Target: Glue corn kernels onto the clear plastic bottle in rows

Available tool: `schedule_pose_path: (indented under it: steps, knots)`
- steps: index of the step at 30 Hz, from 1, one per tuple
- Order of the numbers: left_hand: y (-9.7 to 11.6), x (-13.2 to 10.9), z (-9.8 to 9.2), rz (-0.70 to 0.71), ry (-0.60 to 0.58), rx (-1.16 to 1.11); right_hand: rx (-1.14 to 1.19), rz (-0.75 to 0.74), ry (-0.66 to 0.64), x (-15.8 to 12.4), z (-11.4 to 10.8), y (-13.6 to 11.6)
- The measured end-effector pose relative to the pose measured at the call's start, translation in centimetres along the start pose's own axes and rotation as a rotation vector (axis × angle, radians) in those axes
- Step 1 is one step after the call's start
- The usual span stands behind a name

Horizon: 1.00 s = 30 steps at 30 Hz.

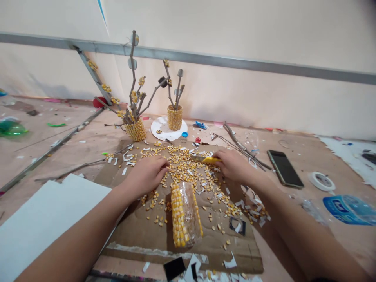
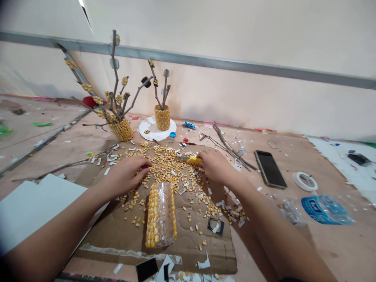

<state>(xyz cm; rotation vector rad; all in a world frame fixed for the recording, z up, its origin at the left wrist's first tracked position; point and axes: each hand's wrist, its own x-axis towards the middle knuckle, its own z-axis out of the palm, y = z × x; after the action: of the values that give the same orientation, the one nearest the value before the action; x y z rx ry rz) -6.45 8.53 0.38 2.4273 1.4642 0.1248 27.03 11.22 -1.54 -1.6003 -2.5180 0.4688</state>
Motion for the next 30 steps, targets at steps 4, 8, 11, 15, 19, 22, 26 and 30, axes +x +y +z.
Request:
schedule_pose_path:
  steps: [4, 8, 11, 15, 19, 22, 26, 30]
  knots:
    - [0.2, -0.2, -0.1, 0.018, 0.047, -0.011, 0.09, 0.133, 0.067, -0.3, -0.7, 0.0]
    - [0.0, -0.4, -0.6, -0.067, 0.034, -0.022, 0.189, 0.188, 0.102, 0.3, 0.0, -1.9]
    - [-0.7, -0.3, -1.2, -0.21, 0.033, -0.012, 0.264, 0.18, 0.085, 1.3, 1.0, -3.6]
    - [-2.2, -0.1, -1.6, -0.239, 0.013, -0.004, 0.363, 0.195, 0.086, 1.0, 1.0, -5.1]
    - [-2.8, -0.3, -1.5, -0.154, -0.074, -0.03, 0.51, 0.253, 0.127, -2.6, 0.3, -5.8]
    - [-2.8, -0.8, -1.8, -0.163, -0.126, -0.022, 0.633, 0.33, 0.113, -6.2, 0.3, -5.9]
    - [-3.2, -1.6, -2.4, -0.215, -0.176, 0.007, 0.637, 0.32, 0.196, -9.1, 1.3, -5.3]
    - [-3.8, -1.9, -2.7, -0.25, -0.217, 0.02, 0.61, 0.333, 0.231, -9.6, 2.6, -4.6]
